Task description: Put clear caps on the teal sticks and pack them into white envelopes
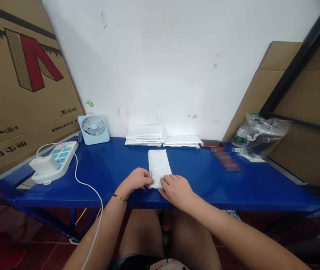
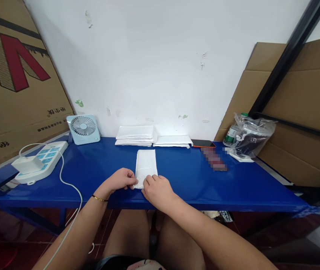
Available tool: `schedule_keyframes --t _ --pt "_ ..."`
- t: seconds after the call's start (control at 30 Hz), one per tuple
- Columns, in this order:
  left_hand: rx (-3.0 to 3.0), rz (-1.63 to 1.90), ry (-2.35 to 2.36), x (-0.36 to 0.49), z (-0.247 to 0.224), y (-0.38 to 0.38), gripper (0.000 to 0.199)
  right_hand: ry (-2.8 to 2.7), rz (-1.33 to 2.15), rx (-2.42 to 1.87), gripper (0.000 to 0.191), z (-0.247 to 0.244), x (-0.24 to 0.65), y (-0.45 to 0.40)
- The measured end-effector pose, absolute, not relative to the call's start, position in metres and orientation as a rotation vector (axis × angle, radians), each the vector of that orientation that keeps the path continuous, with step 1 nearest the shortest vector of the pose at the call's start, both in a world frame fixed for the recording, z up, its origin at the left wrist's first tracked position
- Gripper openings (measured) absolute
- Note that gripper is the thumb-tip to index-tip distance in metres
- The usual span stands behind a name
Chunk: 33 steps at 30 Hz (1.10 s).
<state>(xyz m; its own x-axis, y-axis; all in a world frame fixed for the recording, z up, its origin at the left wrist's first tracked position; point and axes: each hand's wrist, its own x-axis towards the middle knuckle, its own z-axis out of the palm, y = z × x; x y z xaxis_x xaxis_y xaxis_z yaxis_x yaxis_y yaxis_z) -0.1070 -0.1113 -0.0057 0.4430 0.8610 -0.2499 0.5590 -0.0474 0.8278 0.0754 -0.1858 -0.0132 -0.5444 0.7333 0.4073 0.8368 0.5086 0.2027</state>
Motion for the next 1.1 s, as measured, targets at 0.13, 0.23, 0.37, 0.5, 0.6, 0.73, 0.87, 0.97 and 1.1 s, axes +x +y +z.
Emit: schedule_keyframes --t 0.13,0.23,0.37,0.5,0.6,0.73,0.87,0.97,1.1 --pt "1.456 0.429 1.065 -0.101 -0.003 -0.111 0.021 -2.376 -0.642 -1.320 0.013 -0.016 0.078 -0.186" --pt "1.293 0.538 0.897 -0.091 0.005 -0.115 0.024 -2.243 -0.590 -1.266 0.022 -0.010 0.097 -0.185" --pt "1.313 0.929 0.778 -0.082 0.020 -0.107 0.029 -1.735 -0.158 -1.392 0.021 0.015 0.157 -0.165" --pt "1.170 1.150 0.809 -0.079 0.025 -0.075 0.034 -0.954 0.455 -1.300 0.021 0.041 0.237 -0.118" --pt "1.067 1.152 0.808 -0.077 0.015 -0.050 0.036 -0.637 0.789 -1.232 0.015 0.054 0.279 -0.077" --pt "0.920 1.050 0.850 -0.074 -0.004 -0.030 0.033 -0.723 0.842 -1.571 0.012 0.055 0.295 -0.023" --pt "0.762 1.050 0.909 -0.072 -0.016 -0.014 0.024 -0.787 0.763 -1.758 0.016 0.045 0.292 0.023" --pt "0.613 1.086 0.865 -0.070 -0.020 0.002 0.020 -0.829 0.651 -1.871 0.022 0.041 0.286 0.045" --pt "0.509 1.115 0.788 -0.063 -0.023 0.019 0.017 -1.125 0.312 -1.889 0.024 0.046 0.247 0.065"
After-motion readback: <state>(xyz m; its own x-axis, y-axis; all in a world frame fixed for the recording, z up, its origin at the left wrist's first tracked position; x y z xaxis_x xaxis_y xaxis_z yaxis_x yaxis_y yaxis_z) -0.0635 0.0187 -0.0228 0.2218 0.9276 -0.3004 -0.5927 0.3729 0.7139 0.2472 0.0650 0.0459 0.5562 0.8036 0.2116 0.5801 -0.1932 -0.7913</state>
